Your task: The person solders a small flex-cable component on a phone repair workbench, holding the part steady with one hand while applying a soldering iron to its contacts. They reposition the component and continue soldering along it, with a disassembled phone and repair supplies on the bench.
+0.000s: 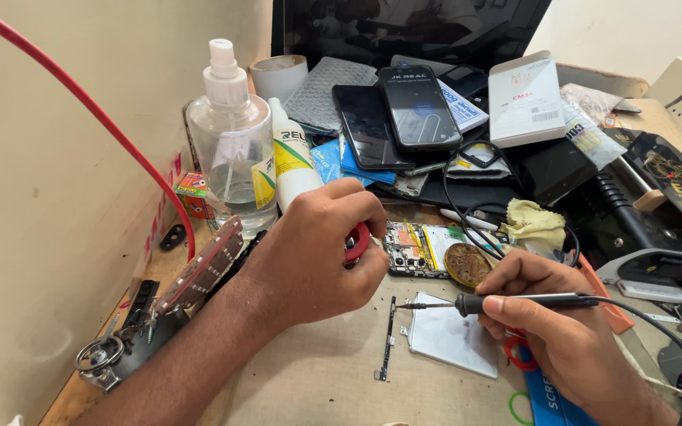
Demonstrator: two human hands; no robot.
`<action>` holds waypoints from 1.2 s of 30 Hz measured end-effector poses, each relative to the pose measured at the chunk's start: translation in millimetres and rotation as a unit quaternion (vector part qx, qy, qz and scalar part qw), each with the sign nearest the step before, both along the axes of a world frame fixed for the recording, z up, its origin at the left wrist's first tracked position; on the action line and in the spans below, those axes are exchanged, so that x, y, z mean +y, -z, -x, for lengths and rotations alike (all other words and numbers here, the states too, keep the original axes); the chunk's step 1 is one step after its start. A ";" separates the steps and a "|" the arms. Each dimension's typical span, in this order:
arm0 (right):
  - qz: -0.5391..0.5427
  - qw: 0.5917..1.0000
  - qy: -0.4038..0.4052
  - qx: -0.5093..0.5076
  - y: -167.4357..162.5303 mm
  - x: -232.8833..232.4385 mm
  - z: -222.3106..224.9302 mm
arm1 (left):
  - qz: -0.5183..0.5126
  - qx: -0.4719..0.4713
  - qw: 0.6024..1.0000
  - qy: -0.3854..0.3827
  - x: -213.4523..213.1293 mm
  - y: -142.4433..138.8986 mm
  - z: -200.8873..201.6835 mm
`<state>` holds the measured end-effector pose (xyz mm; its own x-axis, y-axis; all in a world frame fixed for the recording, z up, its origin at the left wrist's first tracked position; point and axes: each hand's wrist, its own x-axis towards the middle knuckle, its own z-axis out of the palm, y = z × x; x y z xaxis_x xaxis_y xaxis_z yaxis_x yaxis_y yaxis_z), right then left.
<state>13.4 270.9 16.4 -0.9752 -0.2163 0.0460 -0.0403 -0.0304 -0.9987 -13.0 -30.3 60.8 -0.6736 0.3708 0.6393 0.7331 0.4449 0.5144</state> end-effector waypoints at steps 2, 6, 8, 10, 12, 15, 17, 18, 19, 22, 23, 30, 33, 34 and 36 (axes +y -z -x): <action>0.005 1.000 0.011 -0.001 0.5 -0.2 0.0 | 0.007 -0.010 1.000 0.007 -0.4 -1.2 -1.3; 0.021 0.999 0.037 0.013 0.9 0.3 1.4 | 0.030 -0.006 0.999 0.042 -0.1 -4.6 -0.8; 0.026 0.997 0.062 0.024 1.2 1.8 2.6 | 0.045 -0.014 0.997 0.059 1.9 -3.8 -1.3; 0.024 0.994 0.105 0.035 2.5 4.5 4.2 | 0.062 -0.042 0.995 0.067 3.9 -1.8 -2.6; 0.034 0.990 0.132 0.040 6.3 9.2 6.1 | 0.126 -0.126 0.983 0.050 5.6 0.8 -5.7; 0.029 0.983 0.158 0.083 19.6 20.8 7.8 | 0.234 -0.263 0.934 0.064 10.2 3.8 -10.9; 0.010 0.981 0.171 0.086 29.8 33.0 9.5 | 0.286 -0.320 0.902 0.050 15.0 5.4 -12.4; -0.004 0.982 0.177 0.068 34.3 40.0 10.3 | 0.300 -0.331 0.894 0.024 18.1 6.6 -12.5; -0.017 0.982 0.182 0.050 38.7 46.6 10.8 | 0.315 -0.342 0.885 -0.002 20.2 7.9 -11.4; -0.038 0.991 0.111 0.060 49.1 63.9 11.5 | 0.294 -0.385 0.875 -0.013 21.6 14.3 -1.6; -0.036 0.995 0.066 0.072 49.7 70.1 13.7 | 0.300 -0.390 0.871 0.006 20.5 17.2 2.7; -0.082 0.965 -0.196 0.153 45.8 86.2 37.5 | 0.308 -0.426 0.849 0.047 13.7 33.1 16.2; -0.118 0.949 -0.201 0.213 46.8 80.2 36.9 | 0.332 -0.443 0.831 0.046 16.2 27.3 16.0; -0.114 0.944 -0.213 0.223 46.6 79.0 37.5 | 0.341 -0.449 0.824 0.045 17.3 24.5 15.8; -0.095 0.938 -0.247 0.225 44.8 79.7 44.4 | 0.334 -0.449 0.827 0.055 18.7 18.9 14.6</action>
